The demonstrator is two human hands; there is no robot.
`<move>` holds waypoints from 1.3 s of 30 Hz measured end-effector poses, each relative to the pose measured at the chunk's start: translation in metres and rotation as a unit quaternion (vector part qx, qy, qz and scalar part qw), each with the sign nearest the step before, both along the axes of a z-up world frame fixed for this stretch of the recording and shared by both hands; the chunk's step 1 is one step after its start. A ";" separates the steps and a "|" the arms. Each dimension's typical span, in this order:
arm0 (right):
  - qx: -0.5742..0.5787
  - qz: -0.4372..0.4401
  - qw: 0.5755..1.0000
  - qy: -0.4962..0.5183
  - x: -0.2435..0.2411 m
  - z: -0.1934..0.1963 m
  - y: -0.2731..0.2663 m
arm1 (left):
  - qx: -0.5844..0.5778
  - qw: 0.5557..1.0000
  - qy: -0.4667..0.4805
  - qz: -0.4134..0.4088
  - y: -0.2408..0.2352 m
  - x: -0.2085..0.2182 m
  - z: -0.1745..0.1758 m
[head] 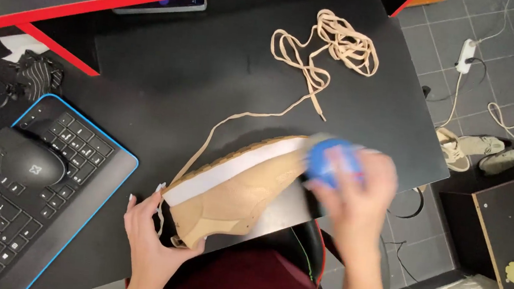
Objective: The person scrubs a beige sneaker with a blue brush, focusing on the upper, sides, and sole. They rotate the shoe to access different areas and then place the brush on the desk.
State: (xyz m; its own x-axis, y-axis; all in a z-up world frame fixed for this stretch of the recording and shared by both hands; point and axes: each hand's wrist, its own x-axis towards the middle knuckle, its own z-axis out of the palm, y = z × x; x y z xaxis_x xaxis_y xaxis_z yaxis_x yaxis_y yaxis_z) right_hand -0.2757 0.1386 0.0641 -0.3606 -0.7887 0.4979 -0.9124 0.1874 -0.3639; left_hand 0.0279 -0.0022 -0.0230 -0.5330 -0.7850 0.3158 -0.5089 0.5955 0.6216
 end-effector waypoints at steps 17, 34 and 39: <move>0.077 -0.083 0.990 -0.089 -0.009 -0.038 0.047 | 0.068 0.993 0.024 0.094 0.002 -0.011 0.021; -0.014 -0.214 0.957 -0.193 -0.007 -0.054 0.059 | 0.334 0.916 -0.209 0.068 -0.007 -0.060 0.123; 0.010 -0.210 0.961 -0.180 -0.009 -0.054 0.060 | 0.342 0.899 -0.271 0.047 -0.003 -0.058 0.112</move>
State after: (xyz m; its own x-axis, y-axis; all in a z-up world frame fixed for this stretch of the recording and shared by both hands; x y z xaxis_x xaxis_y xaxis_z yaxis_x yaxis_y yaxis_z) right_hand -0.2845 0.1986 0.0100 -0.7948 -0.5443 0.2682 -0.5712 0.5218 -0.6337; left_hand -0.0297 -0.0048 0.0888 -0.3839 -0.7468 -0.5431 -0.8752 0.1067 0.4718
